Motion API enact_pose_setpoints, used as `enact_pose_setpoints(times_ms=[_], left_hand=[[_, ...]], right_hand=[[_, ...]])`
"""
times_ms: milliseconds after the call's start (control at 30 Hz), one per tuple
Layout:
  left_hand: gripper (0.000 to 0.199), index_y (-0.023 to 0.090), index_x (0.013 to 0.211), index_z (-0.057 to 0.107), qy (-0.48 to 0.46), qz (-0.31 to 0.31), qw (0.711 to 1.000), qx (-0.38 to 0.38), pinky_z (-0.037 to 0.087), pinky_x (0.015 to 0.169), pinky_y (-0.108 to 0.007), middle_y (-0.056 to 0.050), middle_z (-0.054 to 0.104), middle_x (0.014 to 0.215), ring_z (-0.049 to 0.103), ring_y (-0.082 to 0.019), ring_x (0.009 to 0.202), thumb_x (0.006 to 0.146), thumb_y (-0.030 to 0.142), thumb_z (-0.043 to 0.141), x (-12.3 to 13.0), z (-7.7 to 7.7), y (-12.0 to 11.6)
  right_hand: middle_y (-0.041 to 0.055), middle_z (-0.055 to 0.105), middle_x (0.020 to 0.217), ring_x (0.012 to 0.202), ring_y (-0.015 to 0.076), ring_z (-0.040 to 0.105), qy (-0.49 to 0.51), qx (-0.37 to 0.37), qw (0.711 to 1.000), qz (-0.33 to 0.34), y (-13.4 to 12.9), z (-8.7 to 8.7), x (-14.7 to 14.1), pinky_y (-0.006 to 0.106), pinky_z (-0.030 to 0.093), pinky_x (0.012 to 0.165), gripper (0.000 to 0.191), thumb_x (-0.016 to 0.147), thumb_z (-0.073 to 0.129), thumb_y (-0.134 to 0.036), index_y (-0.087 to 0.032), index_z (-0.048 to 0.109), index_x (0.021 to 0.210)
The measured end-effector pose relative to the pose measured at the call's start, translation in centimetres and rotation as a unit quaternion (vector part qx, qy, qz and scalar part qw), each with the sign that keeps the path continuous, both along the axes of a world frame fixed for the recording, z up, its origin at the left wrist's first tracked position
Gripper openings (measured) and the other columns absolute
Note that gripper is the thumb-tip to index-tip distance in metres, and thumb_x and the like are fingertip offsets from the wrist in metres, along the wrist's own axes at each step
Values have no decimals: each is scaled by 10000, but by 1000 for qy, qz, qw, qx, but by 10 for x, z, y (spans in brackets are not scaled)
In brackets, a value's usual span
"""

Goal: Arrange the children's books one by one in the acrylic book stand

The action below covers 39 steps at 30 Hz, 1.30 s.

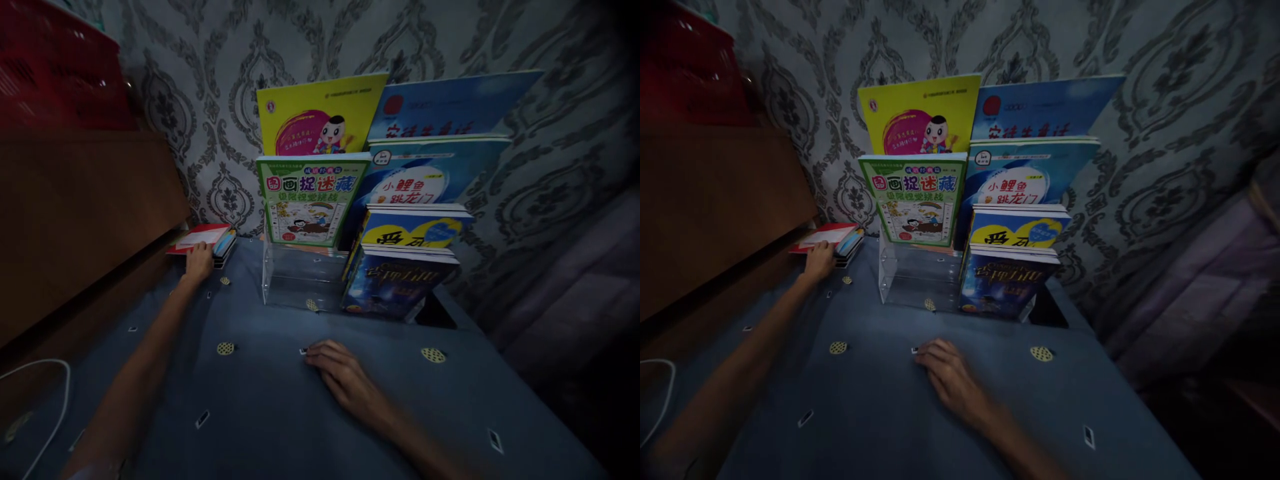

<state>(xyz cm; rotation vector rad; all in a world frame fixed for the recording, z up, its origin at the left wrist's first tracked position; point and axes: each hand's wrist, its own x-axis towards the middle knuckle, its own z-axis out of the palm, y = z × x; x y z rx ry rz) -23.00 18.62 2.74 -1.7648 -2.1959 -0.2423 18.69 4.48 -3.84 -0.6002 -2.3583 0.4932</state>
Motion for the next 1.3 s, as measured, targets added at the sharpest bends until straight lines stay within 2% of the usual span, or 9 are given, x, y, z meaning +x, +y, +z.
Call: enact_pose_setpoints(times_ms=[167, 367, 500, 633, 767, 933, 1033, 1133, 1300], left_hand=[[472, 139, 1320, 562, 12, 1, 1000, -11, 400, 1008, -509, -238, 590, 1356, 525, -358, 1292, 894, 87, 363, -5, 3, 0], [393, 152, 1176, 658, 41, -26, 998, -36, 430, 943, -493, -214, 685, 1157, 619, -361, 1130, 932, 151, 349, -3, 12, -14], [422, 172, 1305, 593, 57, -54, 996, -38, 403, 1010, -526, -205, 614, 1328, 523, -380, 1265, 968, 320, 386, 0, 10, -25], [558, 172, 1468, 444, 52, -37, 997, -38, 356, 1052, -607, -216, 482, 1502, 424, -407, 1372, 912, 194, 425, -3, 5, -29], [573, 160, 1447, 476, 48, -21, 998, -47, 408, 987, -587, -230, 539, 1440, 523, -404, 1280, 898, 76, 332, -4, 5, -30], [464, 160, 1346, 567, 66, -31, 995, -65, 435, 953, -549, -219, 630, 1289, 582, -393, 1174, 934, 167, 354, 6, 9, -36], [513, 160, 1435, 487, 77, -31, 994, -67, 402, 1015, -587, -224, 529, 1438, 471, -417, 1315, 934, 238, 406, 11, 8, -40], [621, 139, 1537, 353, 83, -18, 993, -78, 398, 1028, -618, -233, 380, 1569, 382, -436, 1395, 918, 171, 391, 15, 6, -42], [593, 113, 1545, 338, 98, -8, 990, -104, 476, 950, -580, -265, 436, 1507, 506, -422, 1281, 957, 101, 265, 26, 2, -51]], right_hand=[[96, 740, 1123, 1096, 225, 675, 7, -6, 1000, -9, 0, 0, 0, 402, 577, 945, 332, 959, 459, -83, -236, 679, 1156], [103, 740, 1127, 1099, 226, 678, 8, -7, 1000, 1, 0, -2, 1, 409, 576, 950, 313, 964, 466, -85, -215, 679, 1152], [103, 743, 1107, 1071, 229, 684, 17, 0, 1000, 3, 1, -1, 0, 415, 581, 930, 313, 957, 462, -76, -217, 679, 1132], [104, 747, 1094, 1053, 228, 689, 23, 3, 1000, 2, 2, -2, -1, 421, 587, 910, 306, 955, 466, -78, -218, 676, 1127], [101, 743, 1099, 1077, 227, 684, 23, -2, 1000, 2, 1, -2, 0, 428, 584, 923, 312, 955, 467, -79, -221, 671, 1144], [97, 742, 1095, 1075, 225, 680, 19, -4, 1000, -3, 0, -2, 0, 422, 583, 925, 316, 955, 465, -73, -215, 686, 1132], [93, 742, 1110, 1079, 223, 679, 13, -11, 1000, 1, 1, -3, 0, 423, 578, 937, 332, 950, 461, -66, -215, 692, 1136], [91, 743, 1120, 1084, 221, 677, 11, -18, 1000, 1, 2, -4, 0, 419, 570, 950, 344, 939, 468, -56, -217, 692, 1143], [93, 743, 1110, 1082, 224, 674, 17, -20, 1000, 6, 3, -5, 0, 414, 570, 934, 329, 940, 483, -54, -225, 685, 1137]])
